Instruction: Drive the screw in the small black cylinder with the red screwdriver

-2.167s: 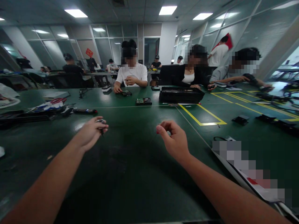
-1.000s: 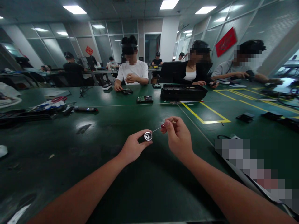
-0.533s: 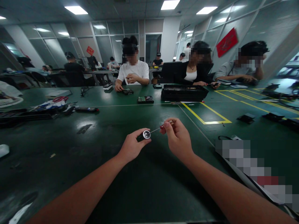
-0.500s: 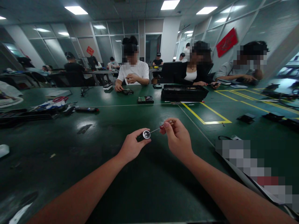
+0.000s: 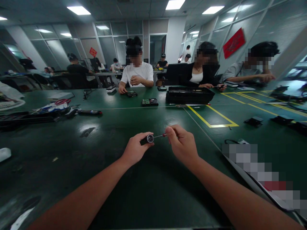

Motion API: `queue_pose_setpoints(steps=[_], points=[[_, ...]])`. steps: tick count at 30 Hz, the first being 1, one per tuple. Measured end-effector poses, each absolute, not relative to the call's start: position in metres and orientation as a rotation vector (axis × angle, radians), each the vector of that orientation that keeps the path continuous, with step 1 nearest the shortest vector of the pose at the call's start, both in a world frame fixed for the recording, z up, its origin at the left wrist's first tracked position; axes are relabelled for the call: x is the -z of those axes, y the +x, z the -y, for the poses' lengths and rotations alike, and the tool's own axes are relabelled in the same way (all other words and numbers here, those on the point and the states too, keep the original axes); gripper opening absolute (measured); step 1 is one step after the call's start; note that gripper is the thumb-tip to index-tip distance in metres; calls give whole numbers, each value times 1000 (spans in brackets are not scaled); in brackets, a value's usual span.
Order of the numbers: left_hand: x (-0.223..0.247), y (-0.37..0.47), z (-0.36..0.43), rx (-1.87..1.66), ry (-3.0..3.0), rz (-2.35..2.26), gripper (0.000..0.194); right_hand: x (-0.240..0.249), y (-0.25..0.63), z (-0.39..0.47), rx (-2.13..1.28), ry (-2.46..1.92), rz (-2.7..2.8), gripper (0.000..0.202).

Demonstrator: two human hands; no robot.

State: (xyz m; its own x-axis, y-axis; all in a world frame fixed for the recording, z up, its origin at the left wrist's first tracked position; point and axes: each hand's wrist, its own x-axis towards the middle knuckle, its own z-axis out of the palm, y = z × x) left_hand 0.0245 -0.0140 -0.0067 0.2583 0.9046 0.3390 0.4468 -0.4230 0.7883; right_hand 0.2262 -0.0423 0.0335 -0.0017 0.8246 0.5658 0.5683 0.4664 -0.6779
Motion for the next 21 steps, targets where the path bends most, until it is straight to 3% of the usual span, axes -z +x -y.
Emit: queue_pose_setpoints(steps=[21], points=[[7,19,11,-1051,2069,-1330,41,-33,225,40,-410,-1277,1759,27]])
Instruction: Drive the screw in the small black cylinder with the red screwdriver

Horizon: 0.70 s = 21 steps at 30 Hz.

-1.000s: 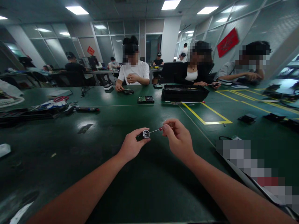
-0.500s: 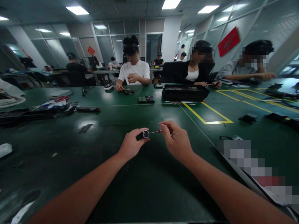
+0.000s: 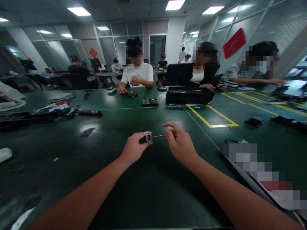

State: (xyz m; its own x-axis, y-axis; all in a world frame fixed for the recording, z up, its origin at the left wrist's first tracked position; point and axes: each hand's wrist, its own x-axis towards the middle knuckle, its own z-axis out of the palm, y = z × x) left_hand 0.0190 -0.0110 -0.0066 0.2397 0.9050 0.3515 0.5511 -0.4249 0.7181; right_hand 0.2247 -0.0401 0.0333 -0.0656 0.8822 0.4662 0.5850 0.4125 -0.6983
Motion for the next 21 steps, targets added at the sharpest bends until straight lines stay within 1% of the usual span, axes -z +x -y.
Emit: queue_pose_setpoints(steps=[3,5,7,11,16,18,21], points=[[9,19,11,-1044,2068,-1327,40,-33,224,41,-432,-1213,1778,29],[9,18,11,-1039,2065,-1334,40,-35,225,42,-440,-1195,1781,27],[9,18,11,-1038,2061,-1340,40,-36,225,42,-448,-1229,1786,23],[7,19,11,-1038,2070,-1339,40,-36,227,41,-453,-1301,1760,26],[6,18,11,-1050,2026,-1384,41,-28,225,38,-541,-1180,1636,19],[4,18,11,-1077,2022,-1381,41,-26,223,35,-614,-1145,1575,17],[-1,18,12,-1101,2143,-1282,39,-22,223,28,-815,-1092,1347,25]])
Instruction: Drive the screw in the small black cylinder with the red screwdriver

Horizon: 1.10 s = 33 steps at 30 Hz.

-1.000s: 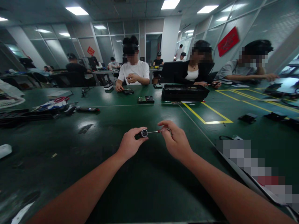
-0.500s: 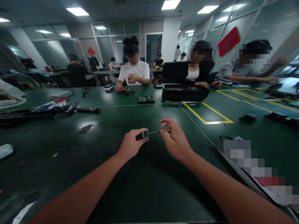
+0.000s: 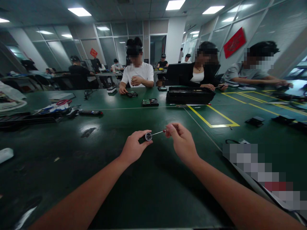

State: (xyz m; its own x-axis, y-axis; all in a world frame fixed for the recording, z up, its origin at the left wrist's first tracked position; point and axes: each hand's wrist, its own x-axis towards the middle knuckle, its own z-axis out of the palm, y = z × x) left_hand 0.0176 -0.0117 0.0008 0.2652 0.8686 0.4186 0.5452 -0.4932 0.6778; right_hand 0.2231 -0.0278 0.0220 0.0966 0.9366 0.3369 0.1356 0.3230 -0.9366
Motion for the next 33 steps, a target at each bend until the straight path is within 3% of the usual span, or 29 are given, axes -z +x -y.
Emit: queue_pose_setpoints(steps=[3,6,27,33], points=[[-4,18,12,-1120,2255,-1231,39,-17,226,18,-1025,-1051,1024,30],[-2,18,11,-1100,2234,-1291,40,-13,227,13,-974,-1051,972,28],[-1,20,14,-1037,2216,-1366,40,-31,224,37,-444,-1265,1542,34],[-1,21,14,-1013,2224,-1354,39,-31,226,39,-390,-1157,1704,16]])
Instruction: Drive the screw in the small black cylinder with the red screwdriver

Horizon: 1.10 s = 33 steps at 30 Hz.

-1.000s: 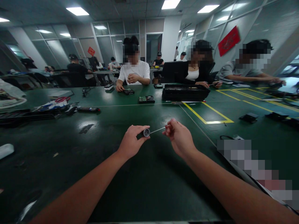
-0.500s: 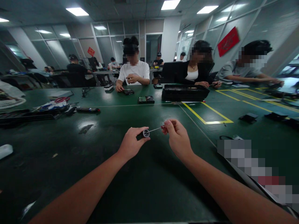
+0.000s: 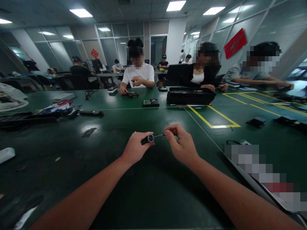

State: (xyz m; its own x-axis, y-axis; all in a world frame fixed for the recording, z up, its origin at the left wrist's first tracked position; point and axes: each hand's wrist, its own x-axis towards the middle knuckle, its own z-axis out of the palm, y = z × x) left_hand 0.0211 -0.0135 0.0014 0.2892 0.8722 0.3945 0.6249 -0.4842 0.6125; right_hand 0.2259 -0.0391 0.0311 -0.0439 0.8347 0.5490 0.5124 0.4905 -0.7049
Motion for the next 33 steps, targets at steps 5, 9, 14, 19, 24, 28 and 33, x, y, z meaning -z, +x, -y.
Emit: queue_pose_setpoints(steps=[5,9,14,19,24,28,33], points=[[-3,21,14,-993,2227,-1373,37,-32,228,39,-365,-1137,1755,13],[-2,21,13,-995,2225,-1371,38,-34,227,38,-297,-1255,1759,33],[-3,21,13,-985,2216,-1392,39,-34,225,39,-331,-1290,1782,28],[-3,20,13,-965,2206,-1422,40,-35,226,40,-338,-1189,1840,29],[-2,19,13,-969,2220,-1407,39,-37,226,40,-353,-1281,1842,30],[-2,18,13,-970,2220,-1425,39,-36,225,41,-391,-1274,1828,30],[-2,18,12,-975,2214,-1444,38,-36,225,42,-407,-1234,1806,26]])
